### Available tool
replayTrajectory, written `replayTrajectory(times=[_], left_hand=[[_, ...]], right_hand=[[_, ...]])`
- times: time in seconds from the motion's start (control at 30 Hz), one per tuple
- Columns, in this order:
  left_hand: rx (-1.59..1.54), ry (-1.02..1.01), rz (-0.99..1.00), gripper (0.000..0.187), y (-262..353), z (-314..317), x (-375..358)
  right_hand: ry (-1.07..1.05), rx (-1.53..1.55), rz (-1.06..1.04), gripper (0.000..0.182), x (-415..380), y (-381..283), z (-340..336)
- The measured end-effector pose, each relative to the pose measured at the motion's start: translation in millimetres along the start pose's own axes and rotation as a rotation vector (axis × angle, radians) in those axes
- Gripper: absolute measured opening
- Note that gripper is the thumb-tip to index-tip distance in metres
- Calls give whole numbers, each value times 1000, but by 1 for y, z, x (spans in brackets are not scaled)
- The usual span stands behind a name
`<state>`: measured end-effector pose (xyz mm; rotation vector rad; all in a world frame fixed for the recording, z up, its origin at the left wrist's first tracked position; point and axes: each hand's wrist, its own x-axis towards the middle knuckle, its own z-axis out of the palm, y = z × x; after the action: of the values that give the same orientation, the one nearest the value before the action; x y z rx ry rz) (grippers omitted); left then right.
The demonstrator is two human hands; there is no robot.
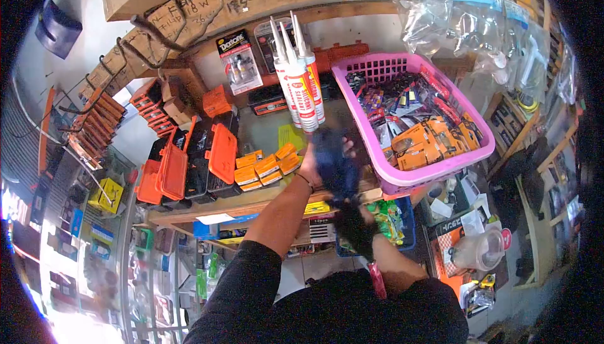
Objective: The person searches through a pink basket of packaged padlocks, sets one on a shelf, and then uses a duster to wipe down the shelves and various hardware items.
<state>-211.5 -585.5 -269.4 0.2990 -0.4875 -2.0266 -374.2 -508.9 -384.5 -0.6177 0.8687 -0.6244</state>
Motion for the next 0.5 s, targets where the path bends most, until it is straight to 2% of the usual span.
replayTrajectory(times=[0.03,0.07,0.1,0.17,0.2,0.23,0.3,0.33,0.37,0.43,0.47,0.5], left_hand=[[-46,-192,-19,64,-1,-6,2],[-150,-175,-69,72,0,2,0],[-150,-182,-68,72,-1,11,0],[22,91,-1,74,-1,40,-9],[76,159,21,73,0,32,-6],[81,160,22,73,2,21,-4],[-35,-148,-65,74,2,3,0],[-172,-105,-43,77,-5,1,0],[-171,-110,-50,77,-4,2,1],[-111,-236,-66,69,0,3,0],[-111,-234,-63,69,1,2,1],[-111,-230,-72,68,4,0,2]], right_hand=[[7,1,-4,29,-8,-5,2],[65,-525,-403,28,-26,-18,9],[120,-1055,-799,28,-36,-27,11],[58,-627,-418,30,-10,-25,3],[52,-627,-421,30,-6,-20,1],[20,-522,-328,30,-11,-19,5],[-31,-307,-141,29,-22,-12,11],[-107,-86,-180,39,-24,-3,15],[-101,-83,-186,39,-39,-18,23],[-221,236,59,41,-69,-47,35],[-223,234,62,41,-61,-38,33],[-78,-130,-149,38,-42,-21,27]])
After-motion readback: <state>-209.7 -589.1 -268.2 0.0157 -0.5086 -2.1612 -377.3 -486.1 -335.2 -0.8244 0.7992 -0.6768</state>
